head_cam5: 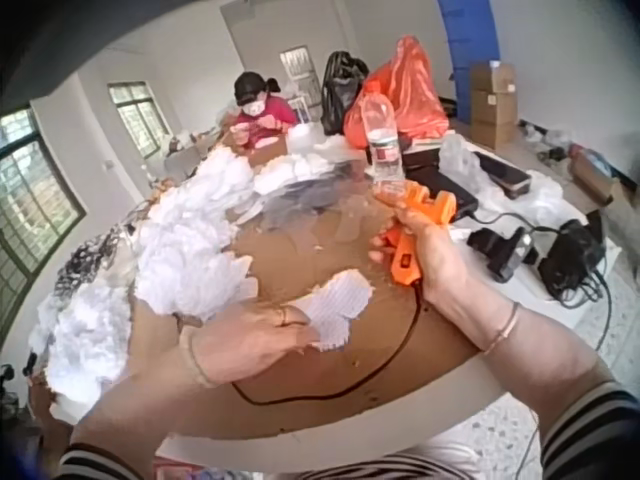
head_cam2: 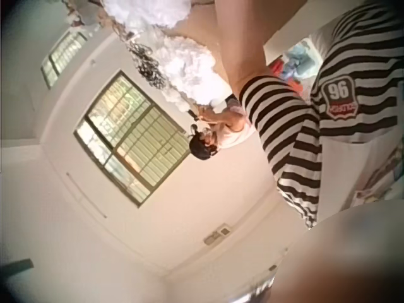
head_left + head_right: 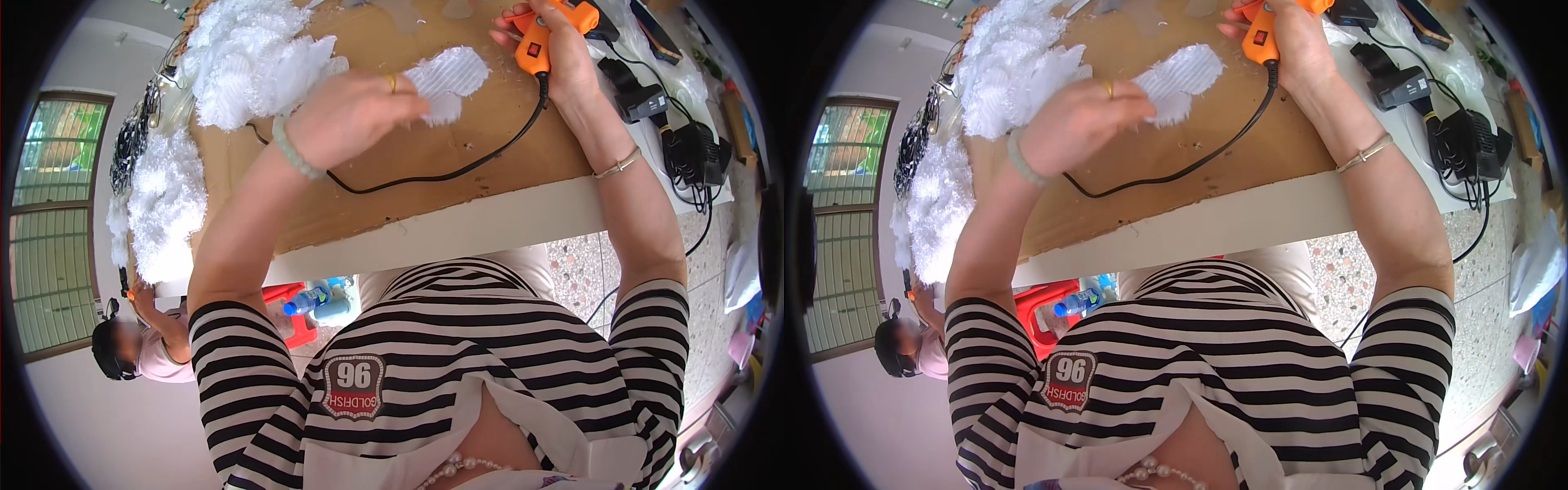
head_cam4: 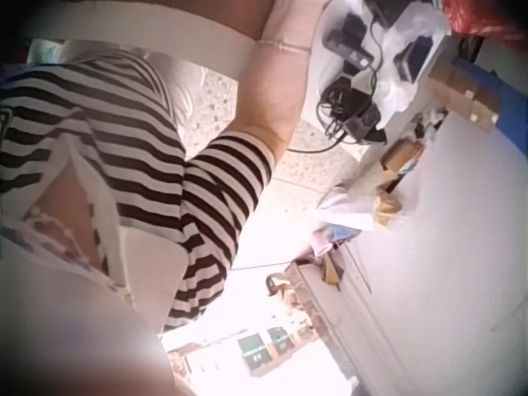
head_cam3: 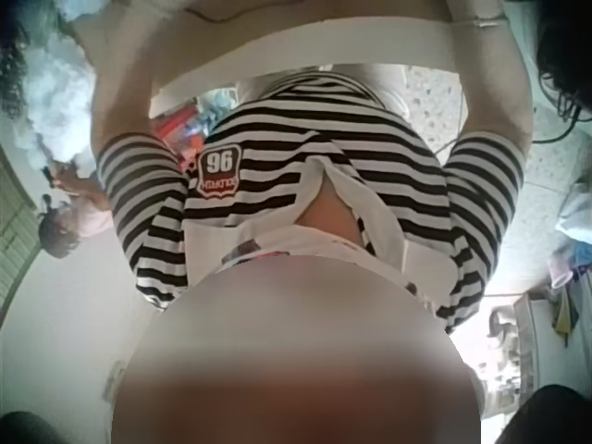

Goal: Gluing white synthetic fluff onto a white substrate using a hot glue gun.

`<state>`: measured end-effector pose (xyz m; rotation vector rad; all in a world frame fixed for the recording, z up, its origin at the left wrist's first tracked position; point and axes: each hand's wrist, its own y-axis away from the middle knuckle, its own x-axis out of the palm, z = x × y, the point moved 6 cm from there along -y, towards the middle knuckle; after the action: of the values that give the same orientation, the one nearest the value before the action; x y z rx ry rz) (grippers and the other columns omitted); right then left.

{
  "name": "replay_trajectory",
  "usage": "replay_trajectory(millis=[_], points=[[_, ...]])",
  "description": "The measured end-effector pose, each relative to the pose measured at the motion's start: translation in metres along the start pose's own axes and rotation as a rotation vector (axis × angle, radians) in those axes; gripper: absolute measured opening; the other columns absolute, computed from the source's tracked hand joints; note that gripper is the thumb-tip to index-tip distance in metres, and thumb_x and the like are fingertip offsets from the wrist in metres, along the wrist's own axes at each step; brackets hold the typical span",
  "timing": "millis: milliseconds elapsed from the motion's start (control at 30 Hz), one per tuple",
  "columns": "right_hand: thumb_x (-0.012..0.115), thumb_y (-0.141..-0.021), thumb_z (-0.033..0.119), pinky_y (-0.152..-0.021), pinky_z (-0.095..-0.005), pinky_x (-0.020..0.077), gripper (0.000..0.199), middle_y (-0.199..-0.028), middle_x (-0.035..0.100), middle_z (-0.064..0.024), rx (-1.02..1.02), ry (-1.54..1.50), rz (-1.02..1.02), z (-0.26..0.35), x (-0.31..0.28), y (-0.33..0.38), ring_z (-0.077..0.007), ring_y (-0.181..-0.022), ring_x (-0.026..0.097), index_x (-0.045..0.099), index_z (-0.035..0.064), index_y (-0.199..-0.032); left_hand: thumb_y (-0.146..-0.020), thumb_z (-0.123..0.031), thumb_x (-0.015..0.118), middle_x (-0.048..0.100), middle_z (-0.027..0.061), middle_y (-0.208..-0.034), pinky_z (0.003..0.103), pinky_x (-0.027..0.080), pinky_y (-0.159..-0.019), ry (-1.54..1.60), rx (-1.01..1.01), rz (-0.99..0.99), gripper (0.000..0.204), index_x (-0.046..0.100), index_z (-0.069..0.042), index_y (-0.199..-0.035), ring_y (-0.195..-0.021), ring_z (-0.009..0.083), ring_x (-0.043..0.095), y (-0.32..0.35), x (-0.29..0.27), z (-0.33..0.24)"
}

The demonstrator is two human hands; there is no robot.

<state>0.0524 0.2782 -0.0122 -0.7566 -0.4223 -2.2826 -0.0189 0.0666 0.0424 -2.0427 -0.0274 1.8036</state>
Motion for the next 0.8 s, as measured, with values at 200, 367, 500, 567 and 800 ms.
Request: replay_trajectory(millis=[200, 367, 500, 567, 800], points=[[0.047, -0.095, 0.025, -0.067, -0.0358, 0.0564, 0.024, -0.083, 0.059, -0.0110, 0.145, 0.055, 0.118, -0.007, 0.014, 0.018, -0.0239, -0.076, 0.063, 0.053, 0.0020, -0.094, -0.081, -0.012, 0.064, 0.064, 0.0096, -0.087, 0.036, 0.049, -0.066, 0.131, -0.294, -0.109, 0.022, 0.063, -0.007, -0.102, -0.074, 0.0281, 0.061, 0.034, -0.011, -0.010], [0.050, -0.094, 0.023, -0.084, -0.0411, 0.0544, 0.026, -0.089, 0.060, -0.0094, 0.012, 0.210, 0.400, -0.012, 0.023, 0.024, -0.0221, -0.087, 0.062, 0.056, -0.0022, -0.095, -0.082, -0.015, 0.064, 0.064, 0.0094, -0.086, 0.036, 0.049, -0.067, 0.131, -0.650, -0.241, 0.022, 0.063, -0.006, -0.102, -0.076, 0.0282, 0.061, 0.067, -0.009, 0.027], [0.050, -0.093, 0.022, -0.088, -0.0452, 0.0518, 0.024, -0.088, 0.060, -0.0099, 0.089, 0.250, 0.421, -0.018, 0.029, 0.028, -0.0218, -0.089, 0.062, 0.057, -0.0011, -0.093, -0.080, -0.019, 0.066, 0.064, 0.0087, -0.082, 0.037, 0.048, -0.065, 0.048, -0.780, -0.187, 0.018, 0.063, -0.007, -0.094, -0.074, 0.0279, 0.061, 0.064, 0.009, 0.039], [0.050, -0.093, 0.022, -0.089, -0.0455, 0.0515, 0.024, -0.088, 0.060, -0.0100, 0.109, 0.269, 0.438, -0.021, 0.030, 0.028, -0.0217, -0.088, 0.062, 0.057, -0.0010, -0.093, -0.079, -0.019, 0.066, 0.064, 0.0083, -0.080, 0.036, 0.048, -0.063, -0.039, -0.762, -0.192, 0.017, 0.063, -0.006, -0.090, -0.073, 0.0277, 0.061, 0.059, 0.014, 0.040], [0.052, -0.092, 0.025, -0.089, -0.0497, 0.0501, 0.024, -0.090, 0.059, -0.0104, 0.139, 0.228, 0.516, -0.018, 0.031, 0.032, -0.0218, -0.088, 0.061, 0.056, 0.0007, -0.092, -0.082, -0.014, 0.063, 0.063, 0.0080, -0.072, 0.029, 0.048, -0.058, 0.471, -0.871, -0.269, 0.013, 0.057, -0.004, -0.088, -0.062, 0.0187, 0.060, 0.051, 0.013, 0.037]])
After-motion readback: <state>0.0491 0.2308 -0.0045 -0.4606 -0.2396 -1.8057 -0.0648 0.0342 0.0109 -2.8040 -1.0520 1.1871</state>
